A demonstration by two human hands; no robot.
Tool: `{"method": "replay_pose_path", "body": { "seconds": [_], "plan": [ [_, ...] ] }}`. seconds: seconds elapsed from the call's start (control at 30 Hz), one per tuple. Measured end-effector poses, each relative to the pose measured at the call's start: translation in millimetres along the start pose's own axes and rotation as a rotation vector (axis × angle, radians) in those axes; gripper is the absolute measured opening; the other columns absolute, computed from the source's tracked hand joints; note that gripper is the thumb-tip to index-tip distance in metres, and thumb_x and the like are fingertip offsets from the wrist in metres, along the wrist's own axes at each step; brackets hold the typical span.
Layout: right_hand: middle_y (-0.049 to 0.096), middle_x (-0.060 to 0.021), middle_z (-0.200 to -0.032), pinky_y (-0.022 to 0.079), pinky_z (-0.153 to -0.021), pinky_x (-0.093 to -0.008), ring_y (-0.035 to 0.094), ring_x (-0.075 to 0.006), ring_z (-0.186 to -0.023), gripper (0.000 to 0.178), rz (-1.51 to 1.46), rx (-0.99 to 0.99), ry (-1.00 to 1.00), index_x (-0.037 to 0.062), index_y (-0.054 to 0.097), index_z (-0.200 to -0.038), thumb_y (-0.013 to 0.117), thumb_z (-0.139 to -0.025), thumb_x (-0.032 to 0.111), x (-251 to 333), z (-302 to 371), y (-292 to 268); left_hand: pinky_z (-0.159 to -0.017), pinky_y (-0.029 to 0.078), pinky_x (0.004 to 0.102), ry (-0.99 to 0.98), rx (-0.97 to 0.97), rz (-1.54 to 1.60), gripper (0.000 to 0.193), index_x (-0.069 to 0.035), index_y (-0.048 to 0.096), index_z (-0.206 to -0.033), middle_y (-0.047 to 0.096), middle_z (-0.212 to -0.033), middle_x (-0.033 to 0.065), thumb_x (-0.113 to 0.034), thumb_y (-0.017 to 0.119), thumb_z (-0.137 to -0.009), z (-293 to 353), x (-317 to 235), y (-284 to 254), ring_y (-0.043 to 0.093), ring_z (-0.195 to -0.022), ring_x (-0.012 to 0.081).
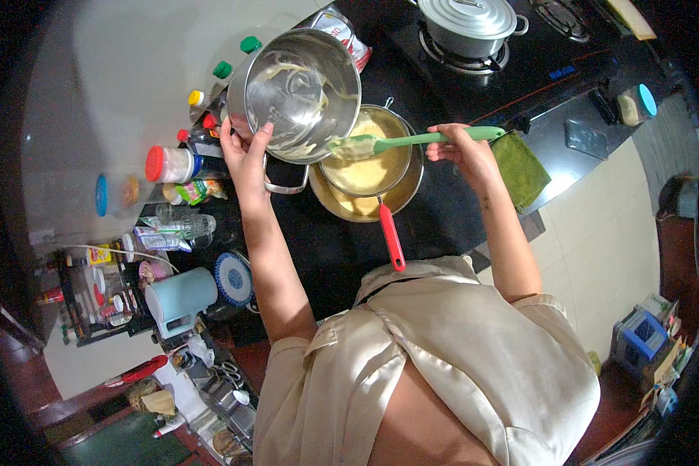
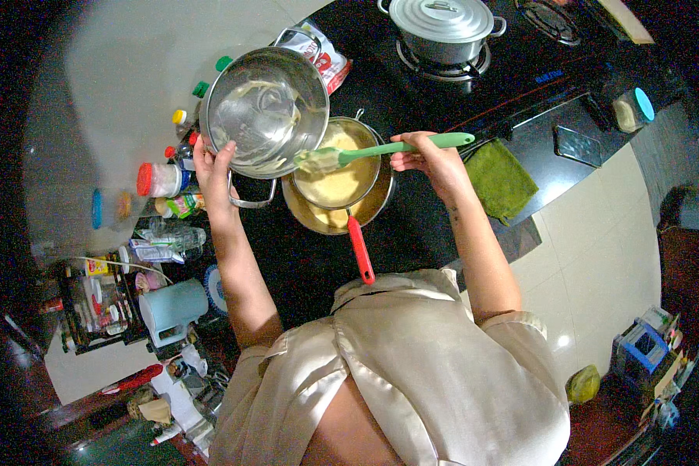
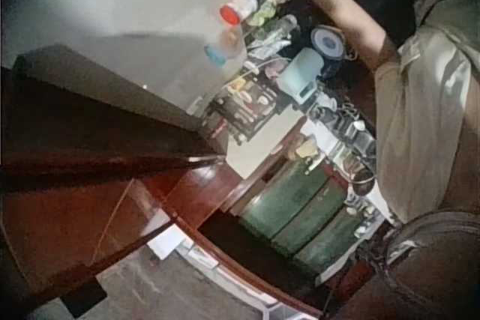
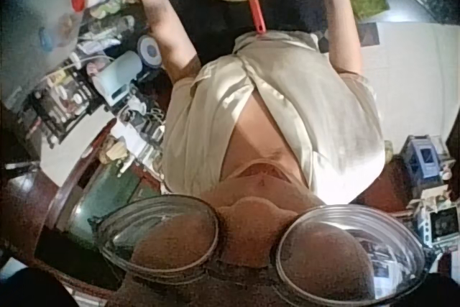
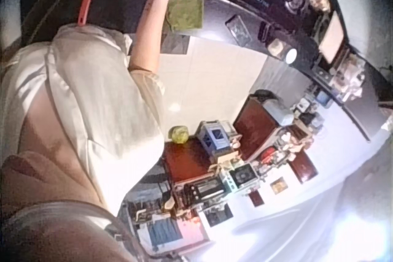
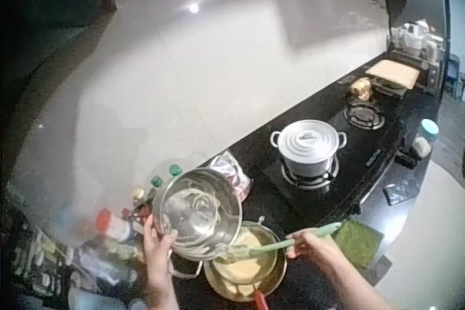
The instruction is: The person pours a yellow liquid from a metal pot through a sieve into a second pot, using a green spatula to press the mixture through the mesh. They repeat this process, scraping the remaining batter from the first pot into the sieve and then transferring the strained liquid back into the original pot.
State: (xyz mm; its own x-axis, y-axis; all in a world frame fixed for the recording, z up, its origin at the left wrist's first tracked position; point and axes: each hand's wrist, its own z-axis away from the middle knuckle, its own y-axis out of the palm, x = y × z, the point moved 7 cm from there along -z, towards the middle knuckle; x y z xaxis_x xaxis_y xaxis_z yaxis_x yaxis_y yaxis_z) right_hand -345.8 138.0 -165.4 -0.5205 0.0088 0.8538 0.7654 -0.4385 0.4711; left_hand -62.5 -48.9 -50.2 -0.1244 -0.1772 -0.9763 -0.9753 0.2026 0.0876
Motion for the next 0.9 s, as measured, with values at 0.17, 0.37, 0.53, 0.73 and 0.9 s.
{"method": "replay_pose_path", "body": {
  "seconds": [0.17,0.37,0.53,0.73,0.9],
  "plan": [
    [0.066,-0.0130,-0.077,0.055,-0.065,-0.0289,0.065,-0.0181,-0.067,0.029,0.156,0.107,-0.017,-0.0059,0.064,-0.096,0.056,-0.087,0.020,4,1,2,-0.098,0.036,0.0338,-0.021,-0.055,0.030,0.073,0.001,0.030,-0.136,0.050,-0.121,0.0116,-0.007,0.071,-0.076,-3,7,-6,0.049,-0.111,0.0202],
    [0.067,-0.0120,-0.075,0.054,-0.065,-0.0283,0.065,-0.0174,-0.067,0.029,0.273,0.010,-0.108,-0.0037,0.066,-0.091,0.059,-0.087,0.024,31,12,3,-0.096,0.041,0.0394,-0.127,-0.089,0.242,0.051,-0.003,0.043,-0.128,0.049,-0.124,0.0129,-0.030,0.054,-0.086,23,12,-37,0.049,-0.116,0.0233],
    [0.067,-0.0109,-0.074,0.053,-0.062,-0.0269,0.065,-0.0157,-0.065,0.035,0.363,-0.088,-0.146,-0.0027,0.067,-0.090,0.059,-0.089,0.031,49,22,13,-0.097,0.042,0.0484,-0.372,-0.093,0.574,0.066,-0.015,0.038,-0.136,0.045,-0.135,0.0082,-0.047,0.052,-0.080,74,38,-106,0.045,-0.122,0.0278],
    [0.068,-0.0104,-0.078,0.051,-0.061,-0.0260,0.064,-0.0152,-0.064,0.029,0.300,-0.172,-0.188,-0.0024,0.067,-0.090,0.059,-0.089,0.025,36,23,14,-0.091,0.043,0.0527,-0.587,-0.366,0.595,0.068,-0.016,0.040,-0.133,0.045,-0.132,0.0080,-0.048,0.059,-0.076,183,84,-176,0.047,-0.118,0.0293],
    [0.066,-0.0134,-0.080,0.051,-0.068,-0.0278,0.064,-0.0171,-0.069,0.033,0.362,-0.207,-0.238,-0.0047,0.064,-0.096,0.058,-0.089,0.027,32,32,26,-0.087,0.045,0.0487,-0.776,-0.626,0.734,0.055,-0.013,0.051,-0.116,0.053,-0.115,0.0066,-0.043,0.067,-0.073,255,143,-208,0.051,-0.106,0.0234]
  ]
}}
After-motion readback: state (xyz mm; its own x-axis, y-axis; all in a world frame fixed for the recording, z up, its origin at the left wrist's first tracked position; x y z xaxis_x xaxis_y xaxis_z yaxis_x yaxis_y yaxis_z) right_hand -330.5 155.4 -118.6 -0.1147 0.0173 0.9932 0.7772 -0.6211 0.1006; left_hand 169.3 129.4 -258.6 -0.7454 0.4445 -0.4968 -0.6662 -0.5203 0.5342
